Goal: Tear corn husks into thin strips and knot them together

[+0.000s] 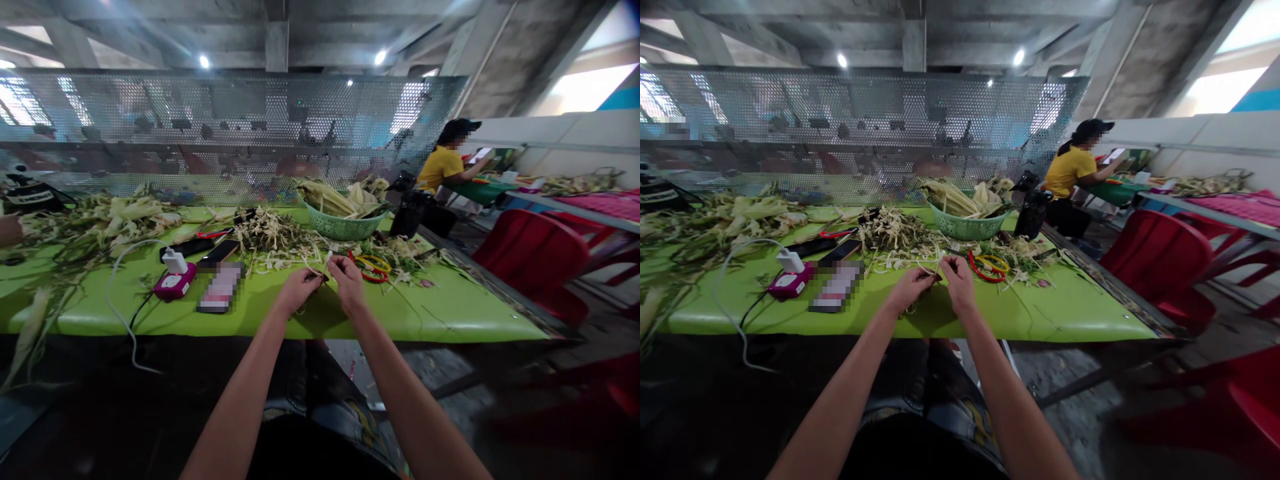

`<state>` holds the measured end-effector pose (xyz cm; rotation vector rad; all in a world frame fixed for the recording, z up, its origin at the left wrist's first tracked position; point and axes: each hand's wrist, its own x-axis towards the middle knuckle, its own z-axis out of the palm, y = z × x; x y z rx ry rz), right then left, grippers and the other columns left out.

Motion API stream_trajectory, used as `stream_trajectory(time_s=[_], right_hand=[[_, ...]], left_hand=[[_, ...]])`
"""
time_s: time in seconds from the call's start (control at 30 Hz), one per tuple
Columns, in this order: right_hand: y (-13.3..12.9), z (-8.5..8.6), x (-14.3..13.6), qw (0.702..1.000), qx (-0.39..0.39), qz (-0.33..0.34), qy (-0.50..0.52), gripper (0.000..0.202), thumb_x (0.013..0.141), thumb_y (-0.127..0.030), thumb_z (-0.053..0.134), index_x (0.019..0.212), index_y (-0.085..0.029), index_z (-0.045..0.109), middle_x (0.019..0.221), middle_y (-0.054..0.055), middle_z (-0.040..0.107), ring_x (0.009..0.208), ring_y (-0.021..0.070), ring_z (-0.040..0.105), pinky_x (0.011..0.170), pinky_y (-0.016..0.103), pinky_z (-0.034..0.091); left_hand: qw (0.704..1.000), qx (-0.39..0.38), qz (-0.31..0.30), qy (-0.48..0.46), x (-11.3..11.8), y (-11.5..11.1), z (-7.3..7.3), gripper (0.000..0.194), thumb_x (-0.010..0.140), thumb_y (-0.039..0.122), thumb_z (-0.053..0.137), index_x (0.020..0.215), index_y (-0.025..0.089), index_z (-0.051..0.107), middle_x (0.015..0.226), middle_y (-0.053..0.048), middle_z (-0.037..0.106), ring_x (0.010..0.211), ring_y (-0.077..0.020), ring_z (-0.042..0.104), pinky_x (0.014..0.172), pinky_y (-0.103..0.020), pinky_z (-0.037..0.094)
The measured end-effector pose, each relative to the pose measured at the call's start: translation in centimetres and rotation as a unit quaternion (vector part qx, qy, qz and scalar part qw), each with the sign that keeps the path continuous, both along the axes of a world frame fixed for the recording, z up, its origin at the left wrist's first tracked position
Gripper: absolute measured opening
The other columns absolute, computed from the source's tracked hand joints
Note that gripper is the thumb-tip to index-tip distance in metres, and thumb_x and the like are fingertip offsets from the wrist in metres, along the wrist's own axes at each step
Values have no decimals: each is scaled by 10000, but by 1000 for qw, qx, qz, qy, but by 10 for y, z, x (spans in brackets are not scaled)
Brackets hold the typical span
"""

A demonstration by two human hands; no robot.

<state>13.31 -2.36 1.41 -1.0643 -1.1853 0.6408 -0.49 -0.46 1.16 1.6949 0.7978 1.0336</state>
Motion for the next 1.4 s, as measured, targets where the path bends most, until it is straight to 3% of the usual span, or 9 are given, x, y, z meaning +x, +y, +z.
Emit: stream_trajectory(time_s=[0.1, 0.27, 0.6, 0.7, 0.8, 0.87, 1.03, 1.2, 1.4], right_hand=[[-4, 4, 1, 993, 42, -40, -106, 282, 775, -420, 637, 970, -223, 583, 945, 47, 559, 834, 191, 529, 778, 347, 445], [-4, 6, -2, 964, 93, -41, -244, 164, 776, -391, 656, 774, -227, 668, 1027, 87, 566, 1049, 267, 514, 957, 441, 383], [2, -1, 2, 982, 69, -31, -174, 211, 757, -438, 660, 731, -229, 670, 1062, 68, 498, 1095, 275, 491, 1013, 492, 346], [1, 1, 0, 983, 64, -42, -168, 213, 772, -437, 646, 791, -230, 690, 1105, 72, 500, 1097, 261, 491, 997, 461, 366], [1, 3, -2, 991, 45, -40, -118, 332, 790, -464, 624, 1043, -252, 663, 1199, 79, 498, 976, 214, 548, 912, 406, 434], [2, 3, -2, 997, 23, -3, -80, 385, 792, -483, 619, 1088, -238, 629, 1120, 75, 567, 872, 188, 570, 839, 364, 463], [3, -2, -2, 996, -24, 60, -68, 314, 773, -506, 629, 756, -192, 618, 712, 6, 599, 693, 165, 536, 667, 296, 430], [3, -2, -4, 997, -30, 57, -47, 293, 749, -473, 645, 709, -188, 586, 669, -12, 572, 648, 146, 502, 619, 271, 397], [5, -3, -7, 998, 17, 17, -55, 241, 772, -407, 626, 677, -197, 555, 627, -33, 528, 607, 135, 459, 608, 274, 363]], left_hand=[[997, 35, 52, 38, -1, 4, -2, 237, 802, 342, 553, 776, 134, 664, 702, -25, 625, 652, -144, 521, 637, -255, 384], [987, 80, 97, 98, -1, 7, -5, 193, 780, 268, 538, 657, 152, 632, 588, 1, 556, 566, -131, 454, 572, -254, 336], [998, 61, 7, 28, 4, 6, -9, 178, 770, 304, 604, 702, 167, 694, 705, -38, 639, 785, -204, 564, 767, -311, 450], [998, 54, 27, -17, 3, 7, -10, 181, 736, 334, 657, 718, 160, 705, 830, -54, 647, 836, -194, 561, 800, -303, 440], [993, -5, 80, -91, 1, 9, -10, 229, 727, 375, 672, 770, 155, 716, 817, -43, 638, 794, -163, 556, 771, -281, 429], [983, -65, 95, -141, -1, 9, -8, 266, 719, 407, 680, 796, 155, 718, 734, -20, 624, 705, -134, 539, 692, -259, 421], [967, -141, 66, -201, -3, 1, 3, 343, 664, 458, 726, 807, 146, 729, 648, 4, 601, 587, -90, 476, 575, -221, 385], [954, -187, 24, -235, -3, -1, 5, 329, 630, 419, 758, 803, 140, 733, 645, -2, 617, 577, -87, 497, 582, -215, 401], [939, -207, 30, -273, -4, 3, 1, 259, 602, 330, 784, 765, 136, 732, 612, 12, 599, 525, -55, 451, 504, -179, 341]])
